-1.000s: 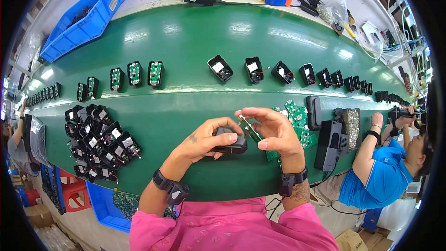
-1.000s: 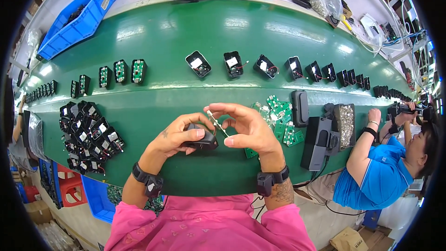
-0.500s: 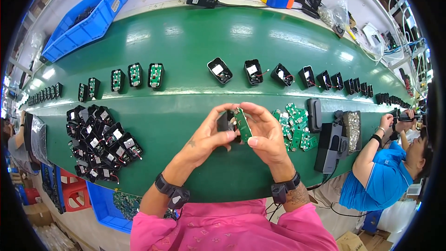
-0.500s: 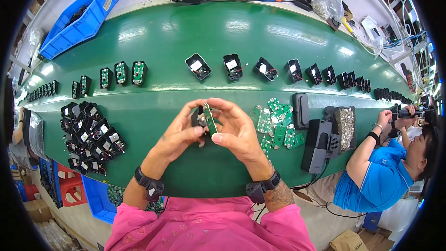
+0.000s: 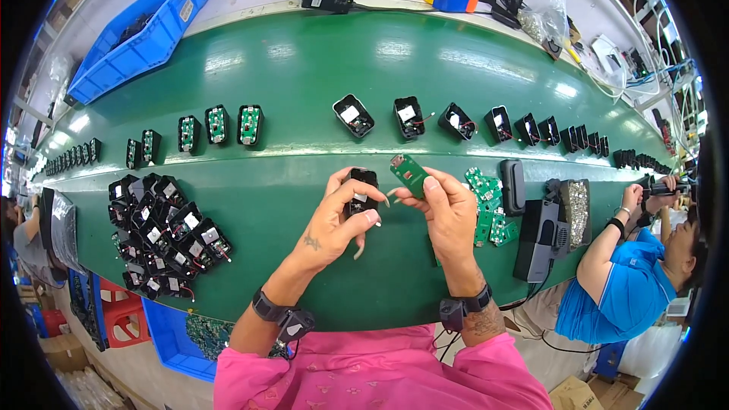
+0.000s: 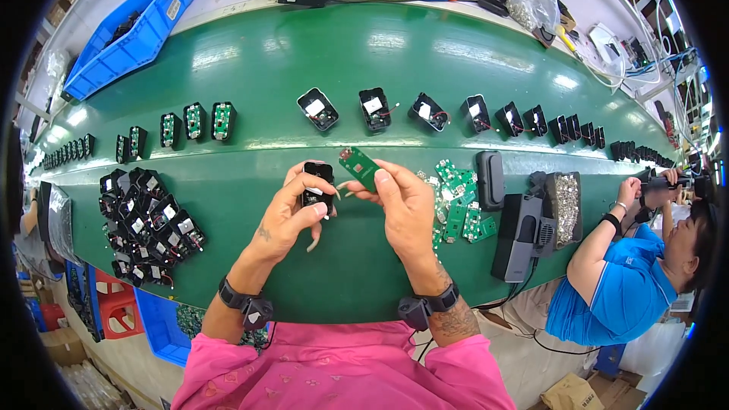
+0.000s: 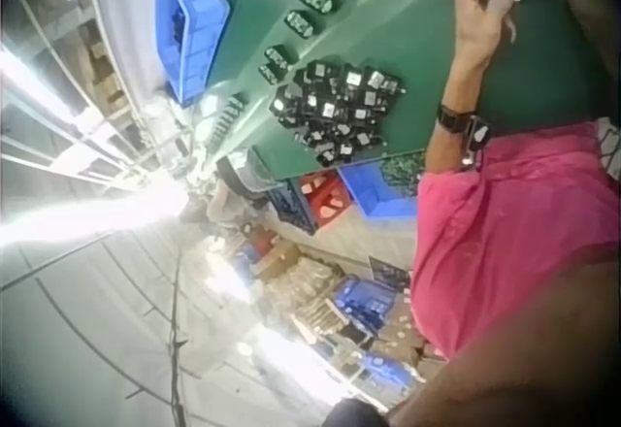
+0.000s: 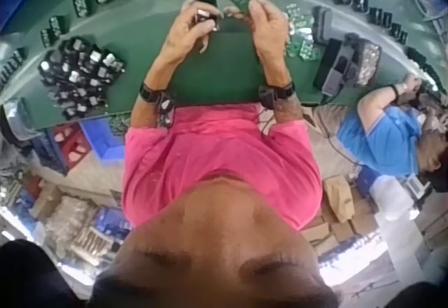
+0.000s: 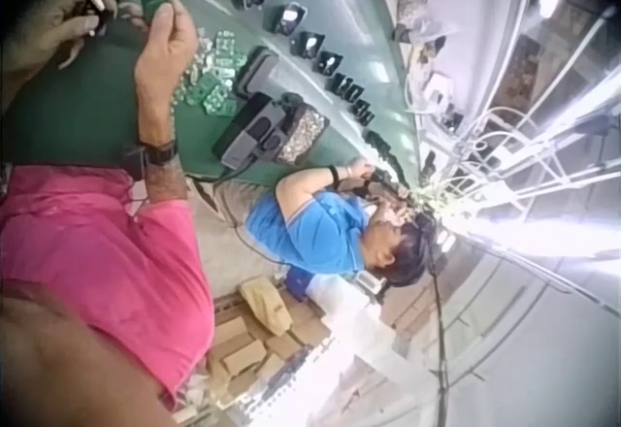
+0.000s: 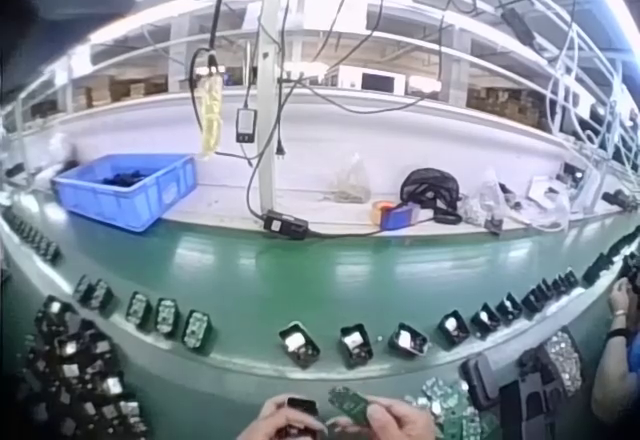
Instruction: The person assembles electronic devices by fitting a circuit board into a plastic housing and pressing them together. The person then places the assembled device onto the green conveyor belt and repeats the process.
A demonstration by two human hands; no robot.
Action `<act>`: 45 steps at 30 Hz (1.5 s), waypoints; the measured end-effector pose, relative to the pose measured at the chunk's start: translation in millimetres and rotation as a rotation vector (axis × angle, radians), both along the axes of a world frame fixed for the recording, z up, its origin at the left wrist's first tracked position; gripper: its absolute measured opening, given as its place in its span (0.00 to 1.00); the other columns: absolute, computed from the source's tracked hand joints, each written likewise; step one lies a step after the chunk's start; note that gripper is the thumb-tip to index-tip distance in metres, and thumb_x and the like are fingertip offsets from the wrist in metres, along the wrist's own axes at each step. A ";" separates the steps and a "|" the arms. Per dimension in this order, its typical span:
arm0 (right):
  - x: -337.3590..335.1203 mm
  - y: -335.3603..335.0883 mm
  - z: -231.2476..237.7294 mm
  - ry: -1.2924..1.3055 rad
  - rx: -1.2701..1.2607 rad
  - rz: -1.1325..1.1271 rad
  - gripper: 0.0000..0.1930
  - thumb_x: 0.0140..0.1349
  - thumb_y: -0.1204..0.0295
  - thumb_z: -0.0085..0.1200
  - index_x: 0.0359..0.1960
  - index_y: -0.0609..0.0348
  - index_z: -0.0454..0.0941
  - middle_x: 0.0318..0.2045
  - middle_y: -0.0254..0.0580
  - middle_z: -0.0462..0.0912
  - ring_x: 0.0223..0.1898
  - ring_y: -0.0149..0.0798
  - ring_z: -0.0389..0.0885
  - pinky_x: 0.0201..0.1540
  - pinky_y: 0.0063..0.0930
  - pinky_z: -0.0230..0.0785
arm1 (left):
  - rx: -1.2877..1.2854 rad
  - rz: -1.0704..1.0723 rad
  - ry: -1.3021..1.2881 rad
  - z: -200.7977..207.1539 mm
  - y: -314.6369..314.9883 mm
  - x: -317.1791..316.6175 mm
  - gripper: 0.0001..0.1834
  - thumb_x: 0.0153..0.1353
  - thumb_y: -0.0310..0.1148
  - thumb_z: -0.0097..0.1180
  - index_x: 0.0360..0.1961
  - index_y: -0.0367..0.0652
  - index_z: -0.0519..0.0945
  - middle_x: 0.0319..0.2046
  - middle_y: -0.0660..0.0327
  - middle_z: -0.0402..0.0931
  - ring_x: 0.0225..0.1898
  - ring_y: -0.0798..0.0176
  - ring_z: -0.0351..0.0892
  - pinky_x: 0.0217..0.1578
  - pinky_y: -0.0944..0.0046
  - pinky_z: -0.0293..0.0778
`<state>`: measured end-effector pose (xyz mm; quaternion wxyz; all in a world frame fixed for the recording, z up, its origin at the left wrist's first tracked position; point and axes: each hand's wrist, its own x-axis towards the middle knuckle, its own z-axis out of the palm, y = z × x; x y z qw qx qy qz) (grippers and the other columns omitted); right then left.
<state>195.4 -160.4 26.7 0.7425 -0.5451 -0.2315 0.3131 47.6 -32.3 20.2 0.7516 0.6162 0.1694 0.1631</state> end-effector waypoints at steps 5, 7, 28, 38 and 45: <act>1.6 -2.4 -4.2 -0.225 -0.017 -0.031 0.16 0.74 0.69 0.49 0.52 0.73 0.76 0.40 0.45 0.83 0.31 0.35 0.85 0.31 0.24 0.78 | 0.040 -0.069 -0.096 4.1 5.5 -2.7 0.16 0.69 0.39 0.52 0.52 0.43 0.78 0.66 0.53 0.50 0.45 0.65 0.78 0.31 0.69 0.81; 2.5 -3.2 -3.9 -0.244 -0.023 -0.050 0.16 0.74 0.68 0.50 0.51 0.72 0.78 0.39 0.44 0.83 0.30 0.34 0.85 0.31 0.24 0.77 | -0.032 -0.088 -0.113 3.7 9.0 -4.3 0.17 0.69 0.41 0.51 0.52 0.43 0.78 0.67 0.53 0.49 0.48 0.63 0.77 0.31 0.69 0.82; -25.2 3.6 -5.8 -0.892 -0.114 0.016 0.15 0.60 0.82 0.60 0.50 0.66 0.82 0.43 0.47 0.80 0.37 0.37 0.82 0.38 0.25 0.74 | 0.029 0.265 0.022 -11.5 0.1 3.1 0.04 0.64 0.28 0.59 0.35 0.40 0.78 0.56 0.54 0.63 0.35 0.71 0.77 0.19 0.75 0.75; -18.2 5.1 -12.2 -1.113 -0.110 0.076 0.19 0.56 0.84 0.60 0.52 0.63 0.80 0.50 0.49 0.75 0.45 0.46 0.81 0.47 0.35 0.78 | -0.065 0.063 -0.040 -5.9 2.1 -1.0 0.53 0.55 0.23 0.65 0.77 0.46 0.46 0.70 0.51 0.52 0.60 0.59 0.68 0.50 0.59 0.80; -7.2 2.4 -6.7 -1.173 -0.042 0.192 0.20 0.52 0.83 0.62 0.50 0.59 0.81 0.54 0.50 0.74 0.49 0.50 0.78 0.50 0.40 0.75 | -0.317 -0.023 0.017 19.7 5.6 -4.7 0.43 0.64 0.26 0.57 0.76 0.41 0.49 0.53 0.61 0.68 0.48 0.69 0.72 0.48 0.64 0.78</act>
